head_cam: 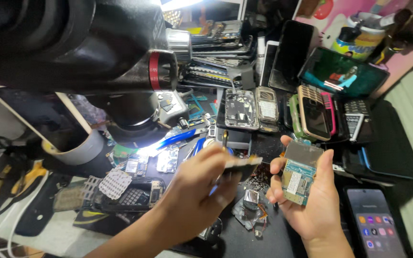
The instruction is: The person disassembles a mobile phone by removing the back cover, battery, and internal components using a screwdriver and tweezers. The person then places the disassembled parts on the table.
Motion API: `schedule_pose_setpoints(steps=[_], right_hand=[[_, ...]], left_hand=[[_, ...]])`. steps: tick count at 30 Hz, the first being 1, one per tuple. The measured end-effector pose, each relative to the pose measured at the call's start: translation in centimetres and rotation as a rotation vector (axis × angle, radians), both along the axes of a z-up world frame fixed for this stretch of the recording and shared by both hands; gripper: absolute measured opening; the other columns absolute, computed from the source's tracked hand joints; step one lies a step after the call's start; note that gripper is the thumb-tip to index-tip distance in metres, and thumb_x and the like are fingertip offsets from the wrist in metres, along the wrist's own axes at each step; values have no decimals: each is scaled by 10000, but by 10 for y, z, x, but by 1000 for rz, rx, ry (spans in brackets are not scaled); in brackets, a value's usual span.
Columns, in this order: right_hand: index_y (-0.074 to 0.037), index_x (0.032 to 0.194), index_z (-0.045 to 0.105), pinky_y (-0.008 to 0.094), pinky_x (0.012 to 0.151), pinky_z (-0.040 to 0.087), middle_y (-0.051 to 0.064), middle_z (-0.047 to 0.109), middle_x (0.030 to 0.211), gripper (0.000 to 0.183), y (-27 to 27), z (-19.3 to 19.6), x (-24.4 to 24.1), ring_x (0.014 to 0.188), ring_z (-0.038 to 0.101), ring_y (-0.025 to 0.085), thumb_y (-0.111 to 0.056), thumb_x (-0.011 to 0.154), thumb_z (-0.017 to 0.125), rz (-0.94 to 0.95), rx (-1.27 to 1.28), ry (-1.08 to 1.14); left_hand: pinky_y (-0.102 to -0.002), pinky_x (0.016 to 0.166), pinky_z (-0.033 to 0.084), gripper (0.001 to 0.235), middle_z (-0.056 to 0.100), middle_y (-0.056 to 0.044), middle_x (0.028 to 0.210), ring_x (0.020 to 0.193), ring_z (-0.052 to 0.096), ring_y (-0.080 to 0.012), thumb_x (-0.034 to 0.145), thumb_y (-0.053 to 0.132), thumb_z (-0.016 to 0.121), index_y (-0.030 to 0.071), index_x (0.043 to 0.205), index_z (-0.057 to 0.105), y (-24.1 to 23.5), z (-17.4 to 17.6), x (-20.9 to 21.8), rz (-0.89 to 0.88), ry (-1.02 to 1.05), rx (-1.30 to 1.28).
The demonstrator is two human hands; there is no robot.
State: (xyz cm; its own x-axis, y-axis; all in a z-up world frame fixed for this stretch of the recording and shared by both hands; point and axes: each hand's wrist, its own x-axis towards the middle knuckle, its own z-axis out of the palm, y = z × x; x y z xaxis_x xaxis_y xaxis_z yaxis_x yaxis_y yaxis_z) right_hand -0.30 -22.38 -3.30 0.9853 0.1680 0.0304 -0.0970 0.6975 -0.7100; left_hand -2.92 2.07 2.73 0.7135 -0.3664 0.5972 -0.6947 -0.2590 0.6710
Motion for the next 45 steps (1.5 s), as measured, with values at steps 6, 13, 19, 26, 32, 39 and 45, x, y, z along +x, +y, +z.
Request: schedule_pose_setpoints(steps=[6,13,19,26,32,39,45], right_hand=[[-38,1487,472,394,570,524,147,632,908,787,-2,0,-5,611,617,222,-687,1074,306,-4,-17,29],[-30,1473,478,403,549,520,145,628,873,784,0,7,-8,598,611,230,-677,1066,300,-34,-62,39],[-46,1480,479,399,559,521,138,625,863,783,3,6,-7,596,607,227,-684,1063,299,-44,-82,62],[-45,1478,480,399,557,519,140,627,863,785,4,6,-7,598,608,228,-686,1062,298,-59,-105,63],[-66,1475,474,401,551,531,129,642,880,808,4,7,-5,610,619,227,-711,1021,297,-42,-105,84],[-48,1476,456,378,511,555,101,616,789,906,-5,12,-2,611,635,206,-769,957,279,92,10,24],[-31,1471,456,359,471,539,103,600,708,904,-11,20,-4,528,620,208,-753,962,266,143,23,17]], left_hand=[[-313,717,622,538,743,-106,1113,858,778,-224,687,-100,683,68,1197,660,62,-4,-43,290,-163,338],[-338,680,583,425,727,-77,1184,794,742,-251,676,44,772,78,1095,704,135,-26,-65,761,-417,769],[-330,552,543,413,738,14,1151,550,671,-189,692,77,774,102,1103,739,141,-51,-67,837,-303,888],[-336,539,541,520,727,12,1218,538,673,-208,665,165,800,126,1178,723,143,-59,-63,816,-173,866],[-318,612,547,294,727,-43,1100,698,718,-229,820,131,740,87,1109,707,141,-56,-69,817,-314,705],[-390,727,557,390,681,-9,875,786,710,-212,774,463,791,152,1006,753,81,-21,-65,598,-385,594],[-419,748,570,489,661,-221,1047,922,697,-336,859,427,740,-29,1031,704,4,31,-16,12,-598,302]])
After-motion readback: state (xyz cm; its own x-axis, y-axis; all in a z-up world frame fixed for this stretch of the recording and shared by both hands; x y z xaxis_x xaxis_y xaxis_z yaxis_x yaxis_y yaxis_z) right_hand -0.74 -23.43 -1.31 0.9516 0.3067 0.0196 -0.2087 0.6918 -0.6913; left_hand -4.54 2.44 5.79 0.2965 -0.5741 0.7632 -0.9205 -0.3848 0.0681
